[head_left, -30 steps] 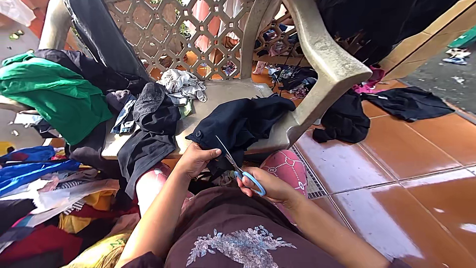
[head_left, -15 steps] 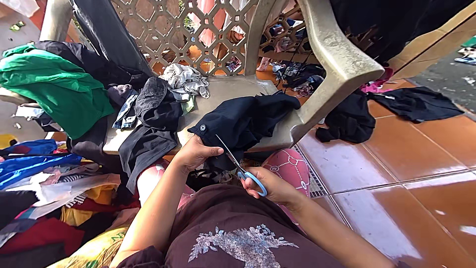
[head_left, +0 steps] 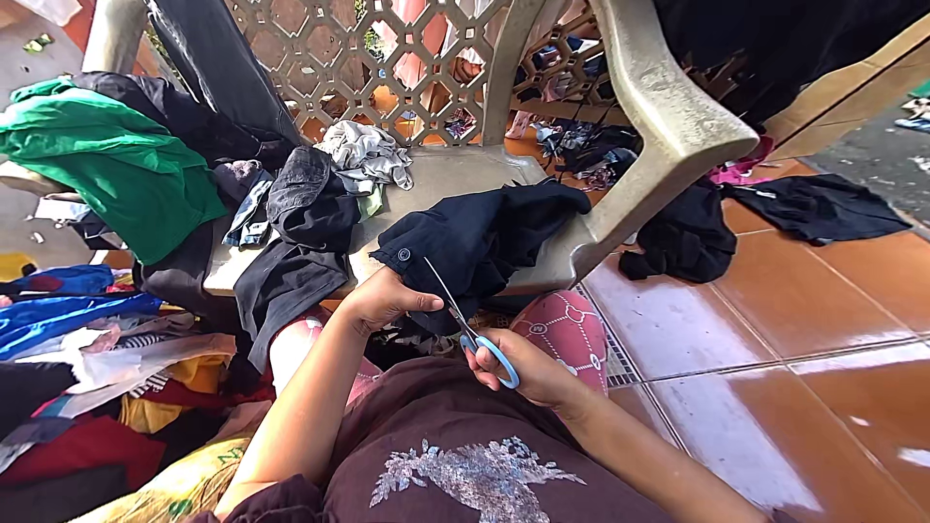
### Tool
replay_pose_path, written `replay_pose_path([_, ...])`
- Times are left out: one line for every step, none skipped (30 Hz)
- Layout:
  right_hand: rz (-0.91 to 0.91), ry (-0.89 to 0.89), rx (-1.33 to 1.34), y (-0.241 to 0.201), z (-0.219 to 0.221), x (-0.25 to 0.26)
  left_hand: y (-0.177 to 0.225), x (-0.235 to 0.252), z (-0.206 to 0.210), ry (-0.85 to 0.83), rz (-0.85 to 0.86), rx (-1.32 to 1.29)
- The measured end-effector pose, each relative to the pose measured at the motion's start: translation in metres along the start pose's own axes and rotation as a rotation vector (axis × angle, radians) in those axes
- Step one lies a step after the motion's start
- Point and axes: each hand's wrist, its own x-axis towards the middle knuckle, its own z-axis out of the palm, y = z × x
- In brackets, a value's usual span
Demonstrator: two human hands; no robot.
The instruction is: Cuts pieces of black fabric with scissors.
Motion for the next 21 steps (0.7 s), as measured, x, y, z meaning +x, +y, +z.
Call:
replay_pose_path([-0.014, 0.006, 0.002, 0.001, 0.001, 0.0, 0.0, 0.0, -0.001, -0.009, 0.006, -0.002])
replay_pose_path([-0.022, 0.008, 0.003, 0.002, 0.002, -0.001, 0.0, -0.001, -0.003, -0.019, 0.01, -0.004])
replay_pose_path([-0.026, 0.009, 0.005, 0.002, 0.002, -0.001, -0.001, -0.001, -0.004, -0.03, 0.015, -0.004])
replay_pose_path([-0.025, 0.007, 0.014, 0.002, 0.002, -0.001, -0.001, -0.001, -0.004, -0.039, 0.021, -0.006])
replay_pose_path([-0.019, 0.001, 0.029, 0.002, 0.002, -0.002, -0.001, -0.001, -0.005, -0.051, 0.027, -0.01])
replay_pose_path([-0.011, -0.006, 0.052, 0.001, 0.001, -0.002, -0.002, -0.001, -0.006, -0.065, 0.034, -0.014])
replay_pose_path([-0.003, -0.017, 0.073, 0.001, 0.001, -0.001, -0.003, 0.0, -0.007, -0.081, 0.038, -0.009])
replay_pose_path([0.001, -0.031, 0.086, 0.001, 0.001, -0.001, -0.003, 0.0, -0.007, -0.097, 0.035, 0.009])
replay_pose_path([-0.002, -0.039, 0.088, 0.001, 0.001, 0.0, -0.002, -0.001, -0.006, -0.109, 0.02, 0.045])
replay_pose_path([-0.011, -0.045, 0.086, 0.001, 0.001, 0.0, -0.003, 0.0, -0.004, -0.122, 0.003, 0.085])
replay_pose_path([-0.019, -0.045, 0.077, 0.001, 0.001, 0.001, -0.004, 0.001, -0.002, -0.145, 0.002, 0.098])
replay_pose_path([-0.025, -0.039, 0.059, 0.0, 0.002, 0.001, -0.005, 0.002, -0.002, -0.169, 0.013, 0.09])
replay_pose_path([-0.024, -0.028, 0.049, 0.0, 0.003, 0.002, -0.006, 0.002, -0.002, -0.184, 0.021, 0.083])
replay_pose_path([-0.022, -0.016, 0.044, 0.0, 0.004, 0.002, -0.006, 0.003, -0.002, -0.192, 0.022, 0.077])
replay_pose_path([-0.024, -0.006, 0.041, 0.0, 0.005, 0.002, -0.007, 0.003, -0.003, -0.19, 0.016, 0.074])
replay_pose_path([-0.031, 0.005, 0.045, 0.0, 0.006, 0.002, -0.007, 0.003, -0.003, -0.187, 0.01, 0.075])
replay_pose_path([-0.037, 0.017, 0.05, 0.001, 0.007, 0.001, -0.006, 0.003, -0.004, -0.184, 0.005, 0.077])
replay_pose_path([-0.042, 0.028, 0.062, 0.001, 0.009, 0.001, -0.005, 0.003, -0.004, -0.174, -0.005, 0.085])
replay_pose_path([-0.051, 0.042, 0.083, 0.001, 0.01, 0.001, -0.003, 0.004, -0.003, -0.162, -0.014, 0.094])
replay_pose_path([-0.054, 0.051, 0.106, 0.001, 0.012, 0.002, -0.001, 0.004, -0.003, -0.149, -0.026, 0.104])
replay_pose_path([-0.051, 0.055, 0.12, 0.002, 0.013, 0.002, 0.001, 0.004, -0.002, -0.133, -0.042, 0.117])
